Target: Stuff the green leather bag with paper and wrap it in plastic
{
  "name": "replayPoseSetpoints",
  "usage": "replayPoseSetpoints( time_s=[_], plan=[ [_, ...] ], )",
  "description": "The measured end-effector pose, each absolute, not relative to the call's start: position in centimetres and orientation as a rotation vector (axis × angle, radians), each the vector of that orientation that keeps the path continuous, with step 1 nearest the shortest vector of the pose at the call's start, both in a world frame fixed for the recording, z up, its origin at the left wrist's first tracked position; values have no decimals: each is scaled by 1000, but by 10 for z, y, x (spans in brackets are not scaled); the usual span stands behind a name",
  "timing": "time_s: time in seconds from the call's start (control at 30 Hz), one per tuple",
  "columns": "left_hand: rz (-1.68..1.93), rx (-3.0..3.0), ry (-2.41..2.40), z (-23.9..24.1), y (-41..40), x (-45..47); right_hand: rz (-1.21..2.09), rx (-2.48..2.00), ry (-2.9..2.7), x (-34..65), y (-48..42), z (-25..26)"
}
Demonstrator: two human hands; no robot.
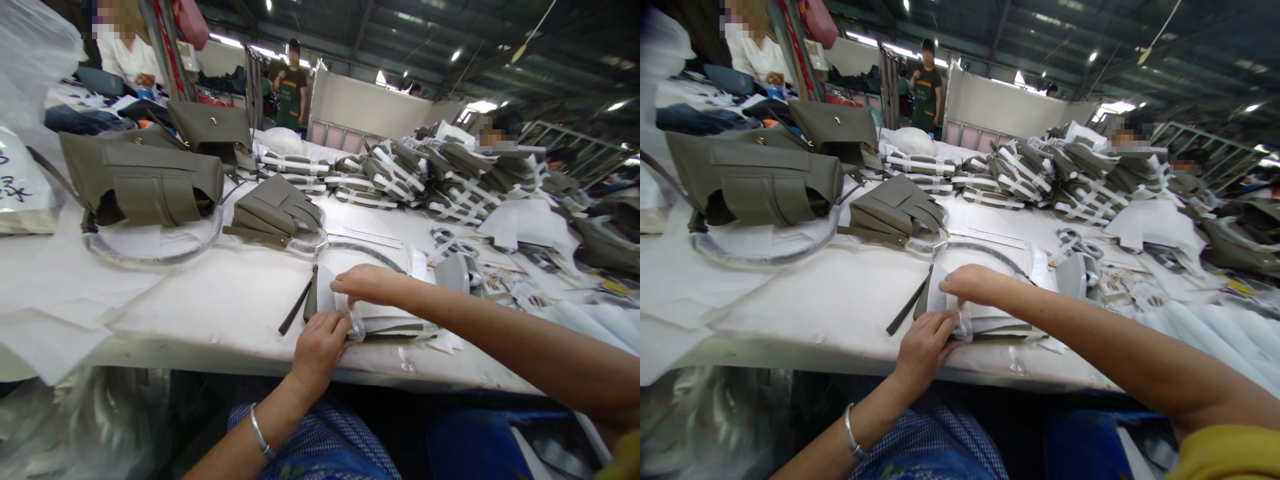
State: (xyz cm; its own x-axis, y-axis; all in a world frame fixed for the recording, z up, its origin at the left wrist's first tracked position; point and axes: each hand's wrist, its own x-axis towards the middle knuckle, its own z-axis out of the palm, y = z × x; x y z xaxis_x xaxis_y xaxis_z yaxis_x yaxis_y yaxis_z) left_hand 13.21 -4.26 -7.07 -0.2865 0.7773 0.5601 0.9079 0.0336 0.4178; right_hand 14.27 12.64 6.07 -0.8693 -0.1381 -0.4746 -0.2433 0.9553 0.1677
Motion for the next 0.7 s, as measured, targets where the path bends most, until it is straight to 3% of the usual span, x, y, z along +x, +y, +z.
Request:
replayPoseSetpoints(
  time_s=[0.3,0.47,0.7],
  plan=[
    [-1110,-1743,-2178,-70,-43,134,-606,-71,2768,134,191,25],
    [-1101,-1716,-2098,-71,-43,135,-695,298,3093,163,195,19],
    [-986,-1755,-1950,-80,-42,133,-625,213,2918,180,182,-1]
  ],
)
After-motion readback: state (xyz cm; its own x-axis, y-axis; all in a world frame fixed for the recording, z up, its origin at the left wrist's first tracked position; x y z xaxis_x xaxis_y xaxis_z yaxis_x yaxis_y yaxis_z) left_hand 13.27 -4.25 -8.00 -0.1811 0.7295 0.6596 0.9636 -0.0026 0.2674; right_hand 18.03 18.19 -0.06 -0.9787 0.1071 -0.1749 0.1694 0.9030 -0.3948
